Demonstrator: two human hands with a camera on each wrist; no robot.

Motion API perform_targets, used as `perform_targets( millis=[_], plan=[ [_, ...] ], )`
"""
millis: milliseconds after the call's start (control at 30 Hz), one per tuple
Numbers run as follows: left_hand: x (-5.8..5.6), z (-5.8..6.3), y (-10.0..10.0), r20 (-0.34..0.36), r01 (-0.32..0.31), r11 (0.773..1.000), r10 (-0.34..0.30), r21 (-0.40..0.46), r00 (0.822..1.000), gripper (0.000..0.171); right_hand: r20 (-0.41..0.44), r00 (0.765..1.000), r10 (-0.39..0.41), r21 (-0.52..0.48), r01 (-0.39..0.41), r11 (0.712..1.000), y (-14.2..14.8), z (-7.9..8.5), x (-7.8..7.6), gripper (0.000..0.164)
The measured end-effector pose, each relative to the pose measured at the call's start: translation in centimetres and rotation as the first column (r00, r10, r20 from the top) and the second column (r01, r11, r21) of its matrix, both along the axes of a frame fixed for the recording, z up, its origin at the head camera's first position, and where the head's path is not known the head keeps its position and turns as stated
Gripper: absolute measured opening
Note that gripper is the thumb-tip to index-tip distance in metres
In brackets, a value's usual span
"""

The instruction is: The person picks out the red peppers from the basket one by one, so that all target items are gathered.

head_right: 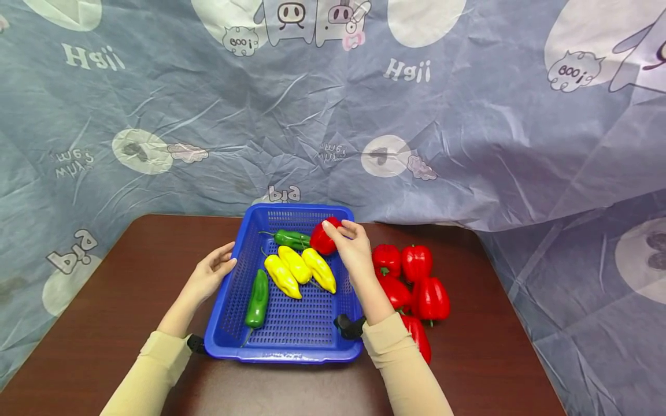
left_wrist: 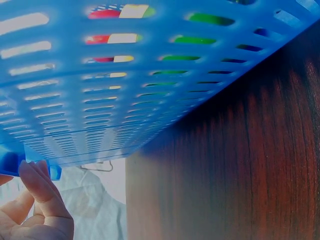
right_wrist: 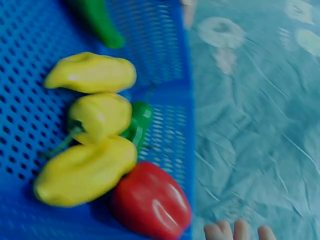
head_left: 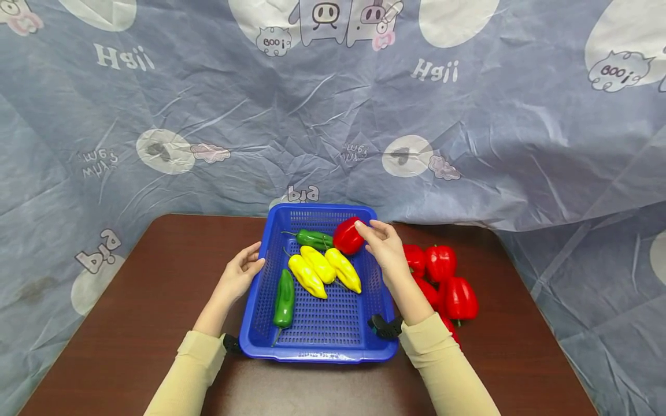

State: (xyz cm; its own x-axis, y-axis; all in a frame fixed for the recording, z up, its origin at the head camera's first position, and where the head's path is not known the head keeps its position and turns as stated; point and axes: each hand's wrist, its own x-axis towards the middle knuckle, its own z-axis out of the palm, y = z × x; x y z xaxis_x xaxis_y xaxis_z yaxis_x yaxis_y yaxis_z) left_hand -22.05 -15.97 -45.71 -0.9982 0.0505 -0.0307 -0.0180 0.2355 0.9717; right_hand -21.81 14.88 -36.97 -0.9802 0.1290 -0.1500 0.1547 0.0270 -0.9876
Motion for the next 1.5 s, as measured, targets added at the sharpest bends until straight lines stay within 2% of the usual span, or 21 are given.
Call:
perform_targets(
  millis=[100,200,400,633,800,1033,1267,1500],
  plan=[
    [0.0,-0.1,0.0,-0.001,-0.002,1.000,0.002,0.003,1.000,0.053,0.022,0.998,-0.063,0.097,0.060,0.993,-1.3,-0.9,-0.6,0.071],
    [-0.1,-0.2,0.1,0.000,-0.010,1.000,0.010,0.002,1.000,0.053,0.055,0.994,-0.099,0.149,0.090,0.985,-2.4,-1.7,-1.0,0.074],
    [0.0,0.0,0.1,-0.001,-0.006,1.000,0.006,-0.005,1.000,0.053,0.094,0.988,-0.125,0.208,0.103,0.973,-3.6,-2.8,-1.4,0.082],
    [0.0,0.0,0.0,0.000,-0.002,1.000,0.002,-0.013,1.000,0.054,0.104,0.981,-0.161,0.329,0.119,0.937,-4.7,-3.6,-1.7,0.096],
    [-0.1,0.0,0.0,0.003,-0.015,1.000,0.015,0.000,1.000,0.053,0.111,0.974,-0.195,0.344,0.147,0.928,-5.5,-3.8,-2.2,0.104],
    [0.0,0.0,0.0,0.010,-0.013,1.000,0.013,0.007,1.000,0.052,0.135,0.963,-0.235,0.343,0.177,0.923,-5.9,-4.4,-2.9,0.106],
    [0.0,0.0,0.0,0.010,-0.013,1.000,0.013,0.015,1.000,0.053,0.107,0.946,-0.307,0.382,0.246,0.891,-6.9,-5.1,-3.7,0.107],
    [-0.1,-0.2,0.1,0.005,-0.021,1.000,0.020,0.008,1.000,0.052,0.079,0.924,-0.374,0.372,0.321,0.871,-7.9,-5.9,-4.4,0.108]
  ],
)
